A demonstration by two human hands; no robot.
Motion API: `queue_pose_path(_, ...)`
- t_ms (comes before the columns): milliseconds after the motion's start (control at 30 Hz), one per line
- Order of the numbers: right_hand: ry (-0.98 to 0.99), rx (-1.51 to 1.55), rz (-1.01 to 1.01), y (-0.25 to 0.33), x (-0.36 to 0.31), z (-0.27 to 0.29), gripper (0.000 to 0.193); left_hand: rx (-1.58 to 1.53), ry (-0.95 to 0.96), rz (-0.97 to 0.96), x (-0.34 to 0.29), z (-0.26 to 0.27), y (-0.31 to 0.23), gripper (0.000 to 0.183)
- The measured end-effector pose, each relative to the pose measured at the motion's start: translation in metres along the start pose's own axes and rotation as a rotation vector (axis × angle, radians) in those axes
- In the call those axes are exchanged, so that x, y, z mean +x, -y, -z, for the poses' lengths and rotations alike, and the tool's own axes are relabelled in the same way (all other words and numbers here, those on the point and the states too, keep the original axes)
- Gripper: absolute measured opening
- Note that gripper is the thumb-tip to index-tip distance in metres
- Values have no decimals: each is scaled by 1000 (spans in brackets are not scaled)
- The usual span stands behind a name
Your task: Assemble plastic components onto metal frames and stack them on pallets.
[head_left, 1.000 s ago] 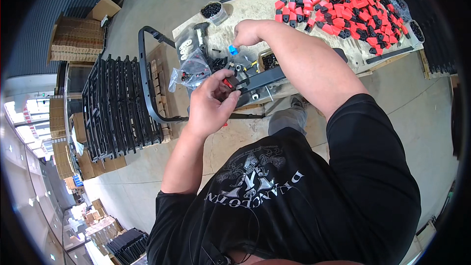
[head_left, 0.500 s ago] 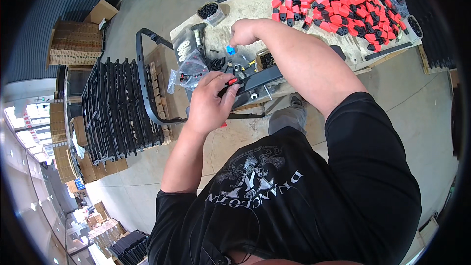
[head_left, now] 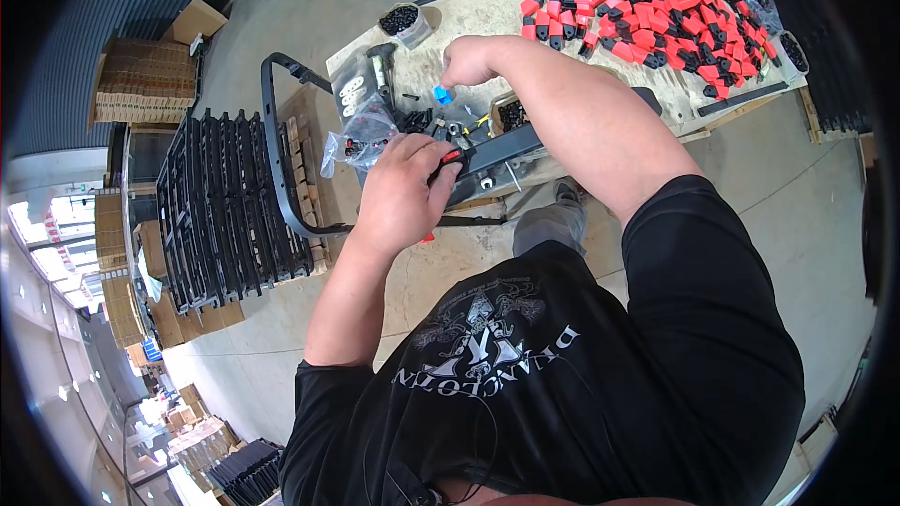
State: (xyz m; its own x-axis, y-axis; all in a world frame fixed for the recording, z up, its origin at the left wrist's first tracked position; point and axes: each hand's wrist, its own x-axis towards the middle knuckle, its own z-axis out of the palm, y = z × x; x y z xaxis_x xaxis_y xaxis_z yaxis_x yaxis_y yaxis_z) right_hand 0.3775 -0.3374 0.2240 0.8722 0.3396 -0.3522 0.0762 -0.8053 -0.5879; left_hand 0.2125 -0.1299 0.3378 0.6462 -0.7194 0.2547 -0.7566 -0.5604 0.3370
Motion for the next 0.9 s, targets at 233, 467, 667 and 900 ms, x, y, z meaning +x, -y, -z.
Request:
queue_pose_path(233, -59, -8, 51, -5, 6, -3, 40, -7, 70, 31, -2, 1, 0, 24)
queue_pose_path(467, 66, 10, -27, 5, 0, 4, 52, -9, -82, -5, -10, -10, 0, 39)
queue_pose_path(667, 60, 14, -37, 7, -6, 8, 51, -219, -235, 3, -22, -19, 12, 37)
queue_pose_path(900, 54, 16, -49, 8, -6, 8, 50, -161, -246, -115, -18, -28, 17, 24)
